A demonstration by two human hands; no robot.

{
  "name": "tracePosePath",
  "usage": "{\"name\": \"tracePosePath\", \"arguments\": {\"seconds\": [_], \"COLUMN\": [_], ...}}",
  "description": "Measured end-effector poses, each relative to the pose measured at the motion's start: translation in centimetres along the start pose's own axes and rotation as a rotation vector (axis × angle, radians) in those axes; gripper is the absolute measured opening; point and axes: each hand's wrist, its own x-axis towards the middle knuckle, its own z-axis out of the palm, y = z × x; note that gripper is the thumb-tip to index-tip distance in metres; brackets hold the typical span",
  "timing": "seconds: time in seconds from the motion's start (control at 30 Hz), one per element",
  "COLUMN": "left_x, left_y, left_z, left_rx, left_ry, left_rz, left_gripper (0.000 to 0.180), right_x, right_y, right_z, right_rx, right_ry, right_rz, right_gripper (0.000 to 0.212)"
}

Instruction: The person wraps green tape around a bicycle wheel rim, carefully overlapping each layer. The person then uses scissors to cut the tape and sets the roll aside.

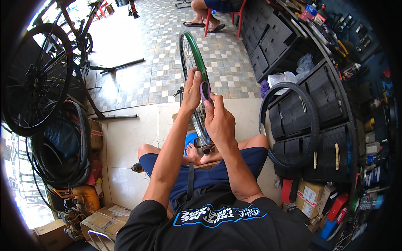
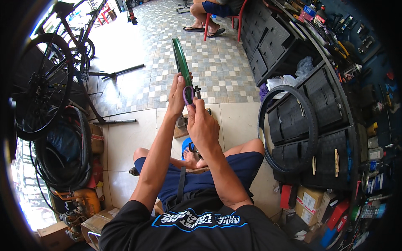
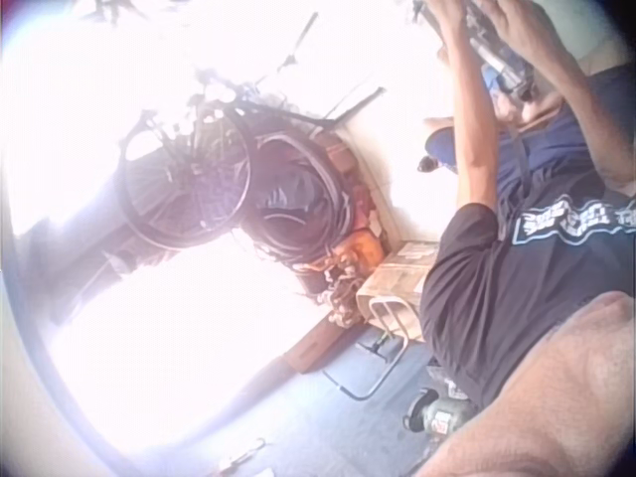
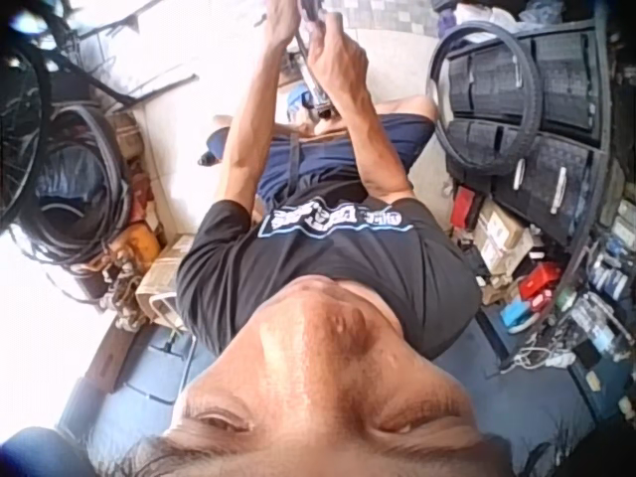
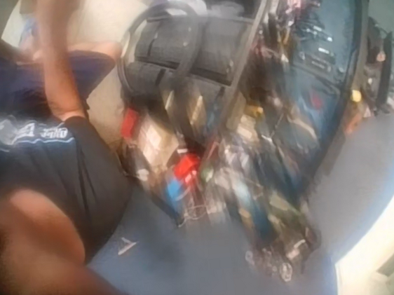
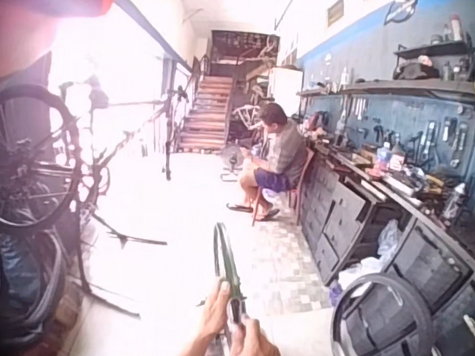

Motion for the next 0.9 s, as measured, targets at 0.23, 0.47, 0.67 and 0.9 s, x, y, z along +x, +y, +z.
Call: {"name": "tracePosePath", "arguments": {"seconds": [0.23,0.47,0.67,0.9], "left_x": [-1.1,-1.8,-2.8,-5.0], "left_y": [-0.4,-2.2,-2.0,-1.6], "left_z": [-0.1,-0.5,0.0,-0.1], "left_rx": [0.03,0.022,0.002,-0.005], "left_ry": [-0.026,-0.047,-0.033,-0.067], "left_rz": [-0.013,0.033,0.092,0.048], "left_gripper": [0.048,0.045,0.039,0.034], "right_x": [0.0,-1.4,-0.6,0.5], "right_y": [0.6,-0.6,-1.9,-1.5], "right_z": [-0.3,-1.4,-2.3,-2.2], "right_rx": [0.016,-0.144,-0.342,-0.394], "right_ry": [-0.058,-0.132,-0.298,-0.45], "right_rz": [0.05,0.071,0.142,0.207], "right_gripper": [0.02,0.017,0.021,0.022]}}
